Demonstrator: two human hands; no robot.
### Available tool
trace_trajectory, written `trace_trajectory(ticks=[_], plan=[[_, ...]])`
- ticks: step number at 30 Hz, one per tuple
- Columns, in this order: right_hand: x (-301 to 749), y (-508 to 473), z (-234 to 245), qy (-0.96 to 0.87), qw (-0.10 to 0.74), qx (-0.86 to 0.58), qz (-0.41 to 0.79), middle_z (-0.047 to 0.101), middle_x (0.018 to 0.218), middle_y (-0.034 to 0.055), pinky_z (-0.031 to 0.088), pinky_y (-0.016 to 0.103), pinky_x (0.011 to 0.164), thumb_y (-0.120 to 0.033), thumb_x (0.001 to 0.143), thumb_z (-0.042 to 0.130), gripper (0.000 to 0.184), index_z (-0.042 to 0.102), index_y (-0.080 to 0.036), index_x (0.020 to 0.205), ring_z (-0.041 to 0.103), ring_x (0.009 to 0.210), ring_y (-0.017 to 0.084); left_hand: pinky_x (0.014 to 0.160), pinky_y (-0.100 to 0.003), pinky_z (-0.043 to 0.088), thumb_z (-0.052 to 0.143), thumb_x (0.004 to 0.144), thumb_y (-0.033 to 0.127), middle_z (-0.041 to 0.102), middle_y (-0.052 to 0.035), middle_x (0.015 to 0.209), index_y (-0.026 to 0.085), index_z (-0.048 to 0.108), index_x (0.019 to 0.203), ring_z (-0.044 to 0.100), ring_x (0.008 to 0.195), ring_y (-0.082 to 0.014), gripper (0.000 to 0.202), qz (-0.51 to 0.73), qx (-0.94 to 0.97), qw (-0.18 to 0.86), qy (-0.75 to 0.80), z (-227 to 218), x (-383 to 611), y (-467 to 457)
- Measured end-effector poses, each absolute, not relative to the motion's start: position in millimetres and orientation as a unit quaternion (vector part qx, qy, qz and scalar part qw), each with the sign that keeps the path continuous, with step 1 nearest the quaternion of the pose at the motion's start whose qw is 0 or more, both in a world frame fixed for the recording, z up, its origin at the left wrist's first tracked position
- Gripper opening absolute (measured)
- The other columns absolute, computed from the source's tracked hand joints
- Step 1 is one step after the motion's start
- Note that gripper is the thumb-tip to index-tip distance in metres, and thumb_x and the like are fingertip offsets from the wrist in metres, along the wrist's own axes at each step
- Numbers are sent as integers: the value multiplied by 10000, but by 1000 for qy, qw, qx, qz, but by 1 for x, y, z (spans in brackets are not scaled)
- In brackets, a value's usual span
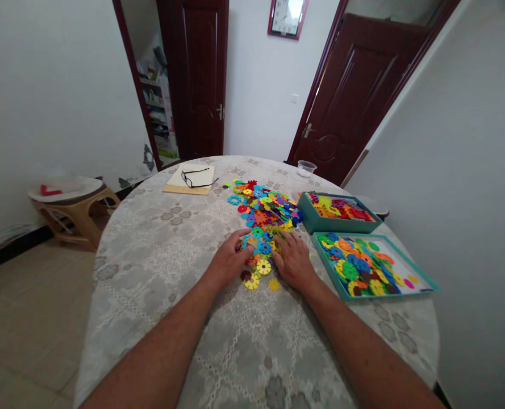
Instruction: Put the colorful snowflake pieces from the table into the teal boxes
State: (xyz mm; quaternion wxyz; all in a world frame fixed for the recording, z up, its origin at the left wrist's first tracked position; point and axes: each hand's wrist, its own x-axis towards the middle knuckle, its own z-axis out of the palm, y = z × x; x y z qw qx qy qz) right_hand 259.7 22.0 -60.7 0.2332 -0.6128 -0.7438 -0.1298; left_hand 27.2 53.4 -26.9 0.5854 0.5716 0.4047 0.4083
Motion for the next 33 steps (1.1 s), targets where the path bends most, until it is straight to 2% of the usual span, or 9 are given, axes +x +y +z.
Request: trace_trajectory(ticks=[3, 7, 11, 14, 17, 22, 27, 30, 33], plan=[[260, 25, -66, -727, 234, -630, -141, 562, 1474, 169, 352, 512, 1163, -369, 1015, 542, 406, 629, -176, 1361, 446, 1392, 335, 667, -298, 620, 728, 880, 368, 643, -18, 970, 289, 567, 1414, 727, 759, -159, 563, 420, 538, 619, 388, -24, 28, 53], [261, 27, -64, -709, 233, -650, -145, 621, 1311, 165, 403, 466, 1086, -348, 993, 573, 378, 638, -178, 1324, 520, 1252, 315, 711, -324, 651, 777, 838, 331, 664, -48, 1032, 247, 623, 1346, 728, 827, -171, 537, 424, 497, 653, 383, -20, 28, 51], [262, 28, -66, -683, 232, -680, -134, 622, 1158, 143, 449, 434, 977, -335, 958, 619, 227, 696, -188, 1113, 554, 1091, 294, 752, -328, 655, 800, 812, 283, 686, -82, 1131, 221, 640, 1305, 723, 896, -179, 522, 413, 478, 680, 372, -22, 30, 51], [262, 29, -68, -689, 257, -666, -129, 621, 1192, 141, 448, 436, 984, -299, 949, 618, 144, 686, -191, 1016, 555, 1113, 290, 794, -334, 651, 782, 826, 266, 686, -87, 1159, 221, 639, 1291, 717, 961, -186, 488, 414, 468, 696, 355, -26, 30, 52], [263, 28, -67, -693, 305, -641, -130, 612, 1298, 159, 421, 473, 1057, -269, 956, 600, 150, 666, -186, 1063, 546, 1216, 298, 825, -341, 643, 758, 846, 263, 682, -83, 1146, 225, 631, 1302, 716, 981, -183, 475, 417, 458, 709, 339, -28, 29, 52], [261, 26, -61, -699, 357, -608, -119, 614, 1383, 167, 331, 553, 1170, -296, 1004, 557, 159, 637, -197, 1099, 511, 1350, 301, 834, -336, 631, 721, 861, 240, 678, -75, 1130, 226, 605, 1347, 727, 855, -143, 499, 407, 430, 738, 324, -26, 27, 51], [256, 18, -50, -715, 394, -573, -67, 622, 1393, 165, 403, 548, 1155, -299, 998, 572, 143, 615, -214, 1106, 539, 1357, 298, 861, -336, 621, 710, 848, 198, 692, -86, 1125, 213, 602, 1357, 726, 945, -172, 521, 415, 416, 745, 315, -22, 26, 51], [250, 10, -40, -745, 433, -508, -21, 584, 1454, 159, 444, 532, 1152, -294, 994, 586, 319, 553, -229, 1305, 534, 1385, 285, 859, -345, 619, 718, 840, 200, 694, -93, 1152, 215, 600, 1368, 730, 936, -176, 540, 411, 411, 750, 314, -20, 26, 49], [239, 2, -36, -789, 410, -457, 7, 572, 1485, 145, 432, 533, 1177, -259, 982, 611, 514, 465, -250, 1475, 521, 1407, 278, 859, -345, 615, 736, 853, 247, 688, -111, 1211, 208, 608, 1355, 730, 967, -190, 520, 408, 426, 749, 301, -21, 27, 48]])
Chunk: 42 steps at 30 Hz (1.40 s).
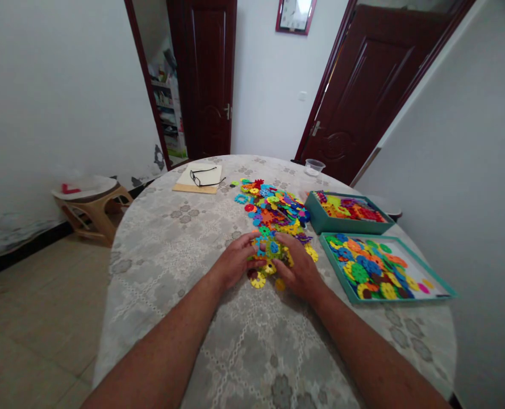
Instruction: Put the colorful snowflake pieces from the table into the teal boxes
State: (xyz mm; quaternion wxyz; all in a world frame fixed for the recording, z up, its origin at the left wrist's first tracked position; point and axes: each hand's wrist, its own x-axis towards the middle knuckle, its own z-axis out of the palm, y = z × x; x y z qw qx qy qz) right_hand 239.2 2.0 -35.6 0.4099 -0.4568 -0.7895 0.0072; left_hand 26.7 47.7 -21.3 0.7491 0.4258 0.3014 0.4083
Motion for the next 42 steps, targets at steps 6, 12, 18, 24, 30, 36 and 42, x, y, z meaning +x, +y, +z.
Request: trace_trajectory(ticks=[6, 12, 18, 24, 30, 36, 42], plan=[[221, -3, -35, -812, 387, -434, 44, 551, 1517, 136, 447, 515, 1175, -221, 961, 637, 565, 488, -270, 1504, 516, 1414, 273, 644, -261, 549, 718, 888, 360, 726, -63, 1020, 220, 583, 1406, 697, 746, -157, 554, 347, 570, 674, 318, -30, 27, 51], [216, -6, -30, -732, 444, -501, 122, 689, 1328, 100, 540, 425, 1041, -245, 944, 649, 500, 564, -266, 1437, 664, 1182, 243, 797, -325, 576, 643, 898, 344, 719, -72, 1138, 228, 514, 1486, 697, 952, -208, 613, 361, 666, 561, 334, -31, 25, 53], [219, -5, -26, -653, 446, -538, 291, 737, 934, 8, 553, 278, 719, -242, 903, 661, 252, 707, -235, 1150, 670, 777, 161, 801, -341, 575, 618, 912, 323, 704, -55, 1052, 225, 503, 1501, 680, 887, -195, 607, 344, 726, 489, 341, -30, 28, 47], [261, -4, 6, -574, 436, -567, 398, 637, 645, -47, 458, 224, 466, -341, 877, 694, 201, 700, -214, 1033, 580, 502, 127, 647, -309, 576, 583, 957, 431, 700, -60, 1038, 220, 591, 1368, 693, 771, -183, 462, 362, 728, 443, 378, -26, 25, 47], [347, 38, 57, -467, 516, -673, 251, 665, 651, -16, 534, 249, 490, -330, 824, 742, 256, 700, -175, 1023, 628, 524, 151, 941, -440, 555, 576, 946, 374, 734, -90, 1009, 211, 701, 1198, 692, 978, -265, 325, 405, 811, 178, 383, -38, 19, 58], [407, 92, 91, -376, 551, -728, 158, 738, 809, 84, 580, 271, 579, -239, 843, 695, 340, 689, -77, 1142, 682, 627, 167, 1038, -502, 482, 631, 892, 318, 723, -116, 1190, 222, 693, 1217, 634, 1142, -317, 345, 343, 862, 102, 360, -50, 17, 61], [407, 77, 85, -392, 533, -741, 117, 766, 912, 105, 570, 268, 629, -214, 847, 660, 341, 709, -99, 1165, 707, 721, 182, 1065, -503, 428, 727, 805, 317, 677, -127, 1257, 231, 675, 1299, 572, 1217, -339, 505, 255, 881, 112, 383, -41, 14, 52]])
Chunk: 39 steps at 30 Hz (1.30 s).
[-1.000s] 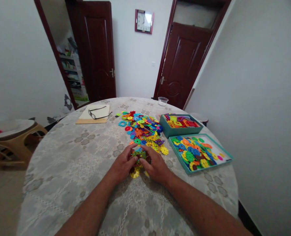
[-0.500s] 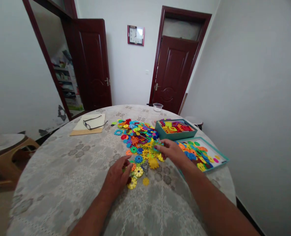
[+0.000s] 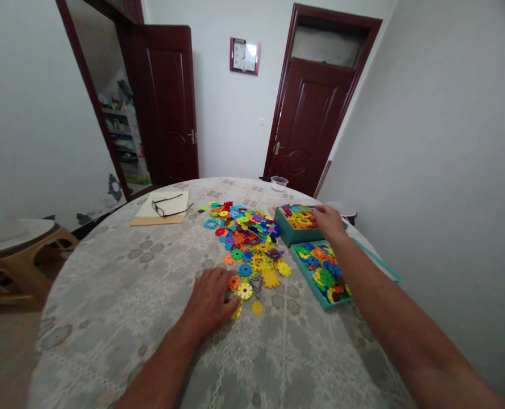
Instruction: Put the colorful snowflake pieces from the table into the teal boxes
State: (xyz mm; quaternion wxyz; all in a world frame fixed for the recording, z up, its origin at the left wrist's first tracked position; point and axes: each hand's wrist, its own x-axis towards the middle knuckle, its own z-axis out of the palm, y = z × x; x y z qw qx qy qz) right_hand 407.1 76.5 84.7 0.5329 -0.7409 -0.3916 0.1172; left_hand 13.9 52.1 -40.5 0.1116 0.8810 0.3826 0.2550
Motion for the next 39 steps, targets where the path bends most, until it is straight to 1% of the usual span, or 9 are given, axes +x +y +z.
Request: trace_trajectory(ticks=[4, 7, 10, 15, 19, 24, 28, 31, 39], plan=[[372, 44, 50, -509, 440, -721, 168, 772, 887, 79, 567, 291, 616, -230, 865, 644, 232, 756, -165, 1057, 709, 701, 196, 1076, -485, 399, 817, 713, 363, 668, -111, 1286, 263, 682, 1290, 552, 1242, -345, 601, 220, 893, 130, 369, -35, 14, 48], [340, 20, 19, -658, 299, -673, 153, 784, 958, 69, 584, 351, 776, -229, 852, 684, 192, 783, -221, 1017, 736, 856, 241, 1099, -477, 380, 848, 690, 383, 670, -108, 1297, 259, 681, 1292, 551, 1250, -342, 637, 215, 896, 137, 364, -34, 13, 47], [315, 4, -3, -709, 221, -666, 69, 750, 1180, 113, 522, 406, 1006, -204, 852, 694, 281, 764, -208, 1124, 694, 1115, 284, 1121, -492, 366, 900, 643, 460, 659, -107, 1333, 258, 670, 1310, 544, 1270, -349, 734, 206, 902, 142, 352, -33, 11, 46], [292, -6, -13, -722, 140, -673, 84, 639, 1372, 169, 444, 377, 1096, -270, 911, 636, 431, 661, -146, 1323, 611, 1264, 285, 1119, -485, 377, 932, 619, 507, 644, -100, 1375, 254, 664, 1302, 539, 1292, -341, 776, 194, 907, 132, 348, -35, 9, 47], [286, -11, -12, -723, 127, -668, 120, 579, 1444, 167, 433, 359, 1088, -324, 894, 673, 560, 587, -170, 1425, 586, 1291, 288, 1097, -477, 398, 884, 710, 431, 667, -91, 1331, 260, 676, 1267, 560, 1262, -326, 618, 212, 905, 120, 348, -40, 11, 50], [285, -15, -14, -730, 136, -656, 138, 605, 1341, 171, 437, 380, 1075, -384, 870, 710, 545, 634, -155, 1359, 602, 1228, 299, 1055, -482, 433, 731, 832, 282, 685, -100, 1267, 243, 685, 1257, 581, 1221, -315, 429, 233, 900, 111, 350, -40, 13, 48], [276, -18, -13, -746, 181, -624, 147, 621, 1255, 128, 466, 377, 1025, -375, 871, 712, 482, 632, -192, 1309, 601, 1173, 274, 1060, -484, 443, 663, 828, 193, 685, -112, 1239, 220, 706, 1221, 583, 1211, -308, 396, 275, 890, 108, 347, -39, 15, 46], [266, -19, -15, -776, 205, -578, 147, 612, 1293, 115, 461, 390, 1051, -333, 863, 709, 467, 610, -213, 1304, 583, 1201, 267, 1055, -473, 457, 622, 846, 165, 702, -115, 1182, 198, 714, 1172, 604, 1167, -290, 340, 310, 881, 106, 343, -41, 16, 49], [267, -17, -18, -771, 180, -589, 163, 631, 1341, 136, 474, 395, 1035, -305, 844, 714, 530, 587, -200, 1348, 618, 1191, 272, 981, -392, 526, 475, 837, 50, 732, -81, 1027, 180, 718, 1014, 658, 1031, -236, 327, 415, 806, 129, 401, -42, 13, 60]])
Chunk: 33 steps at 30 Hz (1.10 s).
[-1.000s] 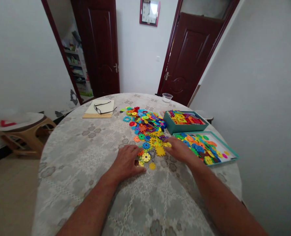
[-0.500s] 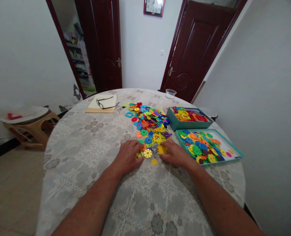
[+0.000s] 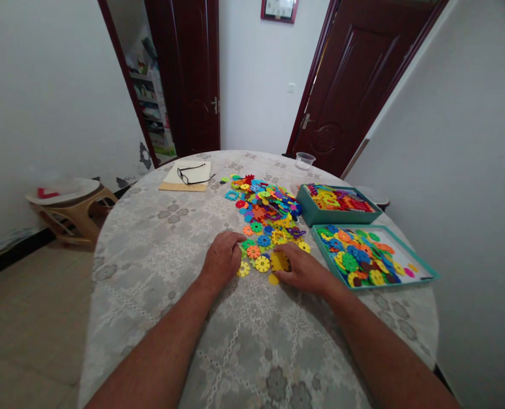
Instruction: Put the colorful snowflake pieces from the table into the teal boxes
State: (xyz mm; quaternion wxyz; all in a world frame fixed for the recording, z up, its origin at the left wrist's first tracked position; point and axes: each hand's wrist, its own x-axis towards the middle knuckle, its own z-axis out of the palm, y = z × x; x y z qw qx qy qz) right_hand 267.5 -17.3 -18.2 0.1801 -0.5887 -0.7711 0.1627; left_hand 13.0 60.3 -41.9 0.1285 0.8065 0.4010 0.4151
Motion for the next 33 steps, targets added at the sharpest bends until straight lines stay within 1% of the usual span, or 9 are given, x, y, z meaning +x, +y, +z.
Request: trace_trajectory(ticks=[5, 10, 13, 18, 20, 23, 27, 30, 33], plan=[[277, -19, -9, -751, 187, -609, 173, 705, 1207, 89, 478, 360, 958, -243, 824, 713, 410, 660, -229, 1230, 653, 1080, 250, 920, -352, 546, 478, 851, 58, 724, -56, 953, 187, 715, 957, 681, 938, -205, 290, 424, 799, 166, 392, -39, 15, 58], [283, -18, -6, -732, 203, -610, 223, 725, 883, 35, 462, 291, 722, -274, 834, 698, 103, 712, -226, 925, 646, 815, 205, 921, -351, 544, 507, 826, 50, 717, -63, 960, 186, 708, 960, 677, 937, -205, 277, 413, 811, 159, 382, -40, 17, 56], [282, -16, -10, -692, 263, -623, 253, 717, 815, 27, 445, 276, 642, -337, 855, 690, 117, 701, -222, 876, 630, 742, 192, 924, -344, 547, 573, 860, 107, 734, -60, 986, 190, 709, 1018, 683, 924, -194, 225, 400, 820, 177, 369, -38, 18, 52], [262, -14, -17, -631, 343, -626, 304, 708, 812, 19, 461, 275, 624, -410, 849, 708, 218, 700, -218, 952, 613, 699, 175, 888, -322, 561, 693, 894, 256, 771, -52, 1061, 216, 694, 1212, 708, 905, -177, 321, 370, 829, 247, 338, -33, 21, 45], [252, -16, -18, -638, 349, -600, 334, 714, 840, 18, 477, 273, 641, -405, 847, 708, 232, 702, -218, 985, 618, 713, 171, 895, -328, 558, 721, 876, 265, 778, -59, 1079, 216, 711, 1191, 715, 936, -189, 319, 353, 836, 261, 331, -30, 22, 43], [243, -19, -17, -662, 339, -572, 347, 732, 894, 22, 505, 279, 686, -398, 863, 688, 237, 707, -226, 1025, 641, 769, 181, 901, -327, 549, 678, 899, 239, 787, -45, 1027, 219, 750, 1066, 718, 943, -193, 183, 328, 844, 277, 321, -25, 22, 41], [255, -13, -15, -650, 340, -629, 258, 738, 947, 43, 518, 309, 752, -417, 909, 623, 234, 692, -228, 1031, 663, 850, 217, 902, -328, 545, 608, 938, 244, 778, -50, 997, 209, 741, 1014, 710, 930, -193, 157, 352, 824, 275, 349, -22, 21, 43], [274, -2, -18, -622, 350, -676, 185, 730, 1057, 62, 520, 329, 807, -417, 917, 596, 333, 651, -213, 1174, 670, 909, 234, 920, -340, 537, 578, 943, 243, 762, -58, 1026, 202, 714, 1030, 698, 951, -203, 166, 380, 802, 244, 391, -25, 20, 47], [285, 11, -23, -635, 313, -687, 164, 711, 1206, 85, 519, 353, 892, -391, 919, 583, 440, 602, -207, 1318, 677, 1003, 248, 897, -337, 531, 560, 917, 210, 745, -54, 999, 203, 693, 997, 686, 935, -208, 156, 380, 792, 218, 424, -29, 19, 50]])
